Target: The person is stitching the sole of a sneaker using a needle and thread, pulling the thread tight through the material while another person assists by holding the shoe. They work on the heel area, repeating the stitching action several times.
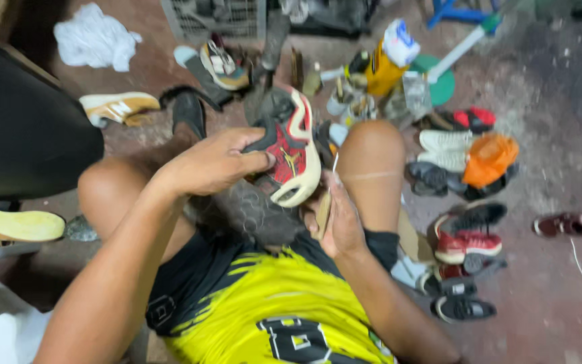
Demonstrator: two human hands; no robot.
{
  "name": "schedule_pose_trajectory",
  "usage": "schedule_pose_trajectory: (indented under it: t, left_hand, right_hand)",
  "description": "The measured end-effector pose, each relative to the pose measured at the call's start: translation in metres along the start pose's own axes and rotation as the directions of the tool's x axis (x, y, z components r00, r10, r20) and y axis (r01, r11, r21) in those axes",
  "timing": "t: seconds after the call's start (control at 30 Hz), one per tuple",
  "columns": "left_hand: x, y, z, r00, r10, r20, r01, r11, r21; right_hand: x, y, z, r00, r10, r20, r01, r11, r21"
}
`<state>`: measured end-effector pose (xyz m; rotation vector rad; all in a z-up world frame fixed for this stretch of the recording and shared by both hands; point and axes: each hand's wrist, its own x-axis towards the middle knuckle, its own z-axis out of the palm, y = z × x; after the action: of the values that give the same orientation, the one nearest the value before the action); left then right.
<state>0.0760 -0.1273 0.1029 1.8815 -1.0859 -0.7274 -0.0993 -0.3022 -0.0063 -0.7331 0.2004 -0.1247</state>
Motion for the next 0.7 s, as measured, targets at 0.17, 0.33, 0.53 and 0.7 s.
schedule_pose_trajectory:
  t: [0.17,0.33,0.53,0.7]
  left_hand:
    - [-0.018,-0.023,0.038,0.993,0.064,-0.100,-0.103,0.885,-0.454]
    - [-0.027,-0.045,0.073,0.983,-0.052,-0.175,-0.080,0.738,-0.670]
    - [-0.024,-0.027,0.085,0.947,-0.071,-0.313,-0.162,0.736,-0.657]
    - [-0.019,-0.016,0.069,0.895,0.053,-0.442,-0.244,0.888,-0.389]
  right_hand:
    - [0.006,-0.012,0.005,0.993,-0.103,-0.058,0.094,0.984,-0.148]
    - [0.010,-0.027,0.008,0.986,-0.161,-0.051,0.135,0.933,-0.334]
    - [0.018,-0.041,-0.010,0.967,-0.256,-0.009,0.203,0.787,-0.582]
    - [0.007,-0.071,-0.051,0.949,-0.282,-0.145,0.146,0.795,-0.589]
